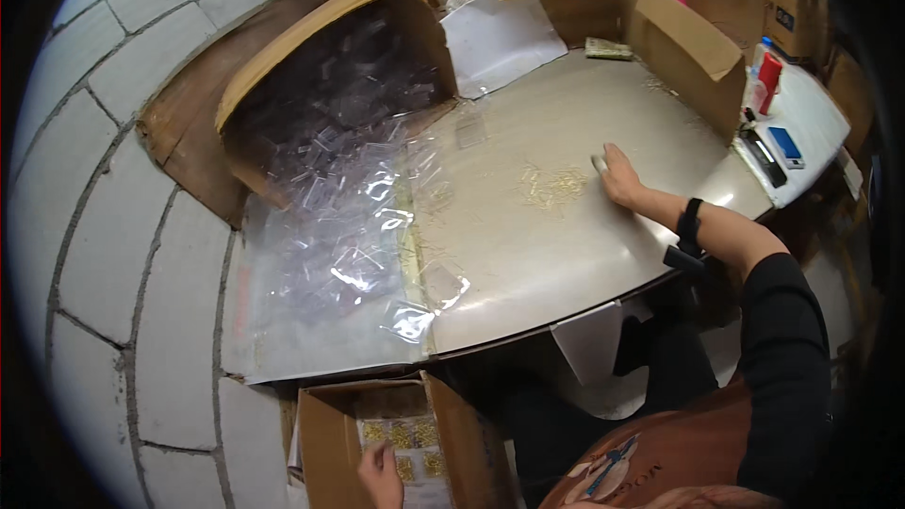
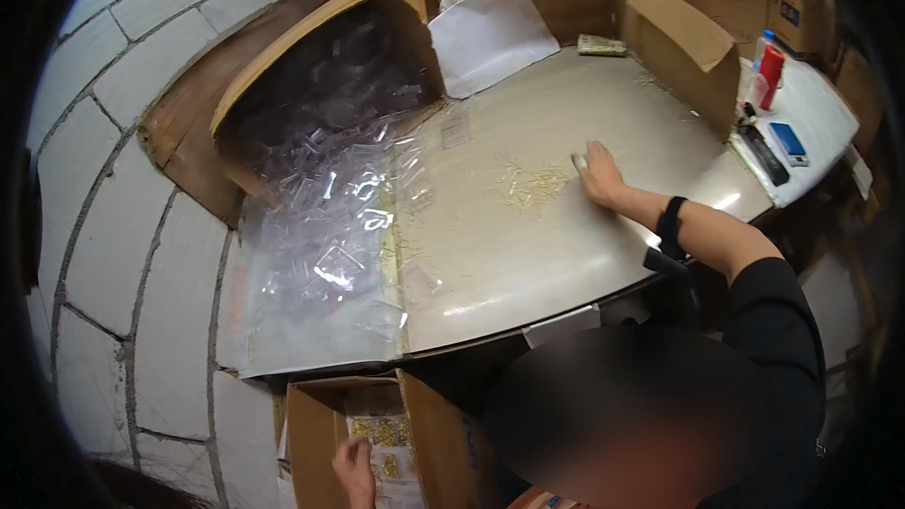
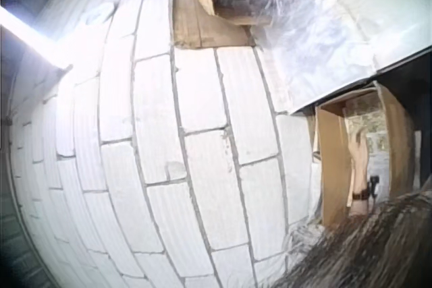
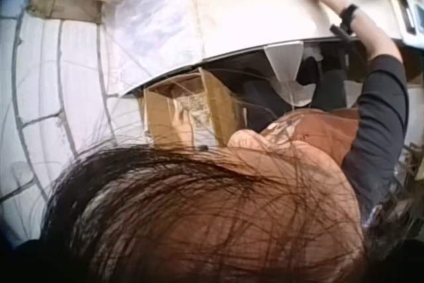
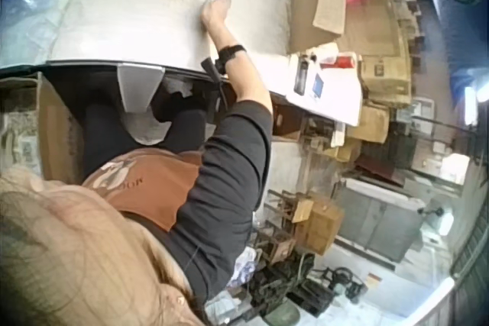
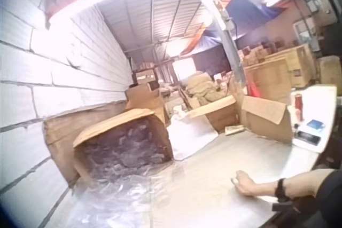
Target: Packing small metal loops into individual plastic bags at a workstation.
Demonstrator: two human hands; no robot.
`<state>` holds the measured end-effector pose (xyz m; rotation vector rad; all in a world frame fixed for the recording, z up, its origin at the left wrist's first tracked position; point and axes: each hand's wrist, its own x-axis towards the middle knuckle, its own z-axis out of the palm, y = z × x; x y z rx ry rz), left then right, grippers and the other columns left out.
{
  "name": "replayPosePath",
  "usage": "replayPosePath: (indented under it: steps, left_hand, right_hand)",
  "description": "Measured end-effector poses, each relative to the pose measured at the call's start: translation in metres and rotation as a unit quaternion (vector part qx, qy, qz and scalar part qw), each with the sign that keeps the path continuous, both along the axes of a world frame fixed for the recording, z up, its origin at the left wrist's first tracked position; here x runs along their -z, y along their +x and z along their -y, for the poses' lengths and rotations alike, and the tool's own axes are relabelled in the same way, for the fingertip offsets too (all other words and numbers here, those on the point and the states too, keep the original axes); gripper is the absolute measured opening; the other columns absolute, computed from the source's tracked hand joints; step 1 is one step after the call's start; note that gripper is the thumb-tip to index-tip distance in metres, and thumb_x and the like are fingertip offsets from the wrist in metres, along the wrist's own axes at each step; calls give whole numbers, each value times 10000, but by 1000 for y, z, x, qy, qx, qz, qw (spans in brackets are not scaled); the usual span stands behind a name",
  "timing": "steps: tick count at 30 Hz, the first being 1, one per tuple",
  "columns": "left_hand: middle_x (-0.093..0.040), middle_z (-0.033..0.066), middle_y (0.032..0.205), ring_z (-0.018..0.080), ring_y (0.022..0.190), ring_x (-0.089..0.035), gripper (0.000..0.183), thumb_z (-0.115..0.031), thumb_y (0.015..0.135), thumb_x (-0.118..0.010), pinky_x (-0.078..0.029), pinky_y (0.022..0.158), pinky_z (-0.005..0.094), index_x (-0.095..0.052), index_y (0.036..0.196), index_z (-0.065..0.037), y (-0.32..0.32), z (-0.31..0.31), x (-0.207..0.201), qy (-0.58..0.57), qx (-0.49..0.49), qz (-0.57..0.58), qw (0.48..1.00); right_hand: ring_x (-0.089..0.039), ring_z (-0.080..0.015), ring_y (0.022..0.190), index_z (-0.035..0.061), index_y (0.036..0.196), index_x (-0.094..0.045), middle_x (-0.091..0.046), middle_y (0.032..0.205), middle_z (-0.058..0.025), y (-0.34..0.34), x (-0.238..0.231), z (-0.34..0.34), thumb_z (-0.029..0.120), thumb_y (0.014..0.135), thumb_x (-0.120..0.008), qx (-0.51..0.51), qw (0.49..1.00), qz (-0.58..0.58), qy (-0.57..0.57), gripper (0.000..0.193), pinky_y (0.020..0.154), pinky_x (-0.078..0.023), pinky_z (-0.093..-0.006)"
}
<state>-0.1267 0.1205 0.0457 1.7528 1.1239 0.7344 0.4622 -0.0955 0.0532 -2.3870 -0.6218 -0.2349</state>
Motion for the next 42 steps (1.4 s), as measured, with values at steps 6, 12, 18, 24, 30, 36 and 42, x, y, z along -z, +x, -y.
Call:
replayPosePath:
  steps: [6, 12, 18, 24, 30, 36, 42]
  left_hand:
    - [-620, 148, 848, 261, 796, -618, 112, -37, 834, -578, -480, 726, 317, -623, 909, 32, 186, -27, -84, 215, 193, -29, 957]
    - [-579, 164, 934, 348, 922, -553, 146, -108, 797, -622, -453, 810, 410, -608, 887, 6, 357, -61, -94, 370, 286, -77, 881]
    - [-572, 155, 935, 355, 936, -556, 172, -137, 749, -679, -465, 809, 425, -662, 880, -27, 425, -123, -46, 440, 283, -264, 811]
    - [-575, 138, 956, 320, 943, -561, 111, -134, 746, -687, -464, 777, 404, -705, 839, -74, 424, -141, -100, 406, 269, -175, 856]
    - [-646, 82, 794, 252, 620, -639, 134, -141, 822, -643, -479, 577, 312, -708, 907, -60, 392, -126, -145, 430, 244, -126, 860]
    - [-631, 143, 825, 216, 685, -674, 258, -111, 877, -512, -530, 549, 262, -619, 1030, 67, 350, -74, -148, 88, 302, 2, 949]
    - [-597, 131, 769, 217, 644, -664, 333, -254, 902, -513, -542, 528, 279, -582, 937, 70, 324, -16, -124, -69, 289, 52, 953]
  right_hand:
    - [-293, -392, 1314, -64, 1321, -353, -333, 1390, -275, -44, -9, -133, 373, 924, -417, -229, 964, 35, -128, 593, 1098, -232, -448]
    - [-191, -346, 1381, -20, 1378, -305, -248, 1467, -209, -65, -1, -140, 397, 937, -382, -338, 925, 62, -159, 612, 1121, -178, -444]
    - [-175, -360, 1383, -24, 1380, -303, -226, 1466, -238, -66, -4, -159, 419, 933, -392, -320, 935, 63, -140, 636, 1124, -169, -441]
    - [-216, -368, 1367, -18, 1365, -329, -281, 1438, -243, -52, 0, -214, 465, 914, -410, -392, 911, 67, -110, 666, 1117, -188, -437]
    - [-190, -365, 1378, 7, 1384, -324, -274, 1449, -226, -122, -2, -274, 441, 909, -413, -390, 913, 31, -116, 649, 1119, -166, -458]
    - [-176, -319, 1394, 118, 1414, -322, -275, 1470, -165, -145, -7, -242, 355, 909, -409, -403, 892, 52, -196, 565, 1100, -114, -561]
    - [-179, -317, 1395, 161, 1418, -326, -243, 1496, -127, -111, -3, -136, 276, 915, -385, -378, 897, 71, -217, 519, 1113, -136, -527]
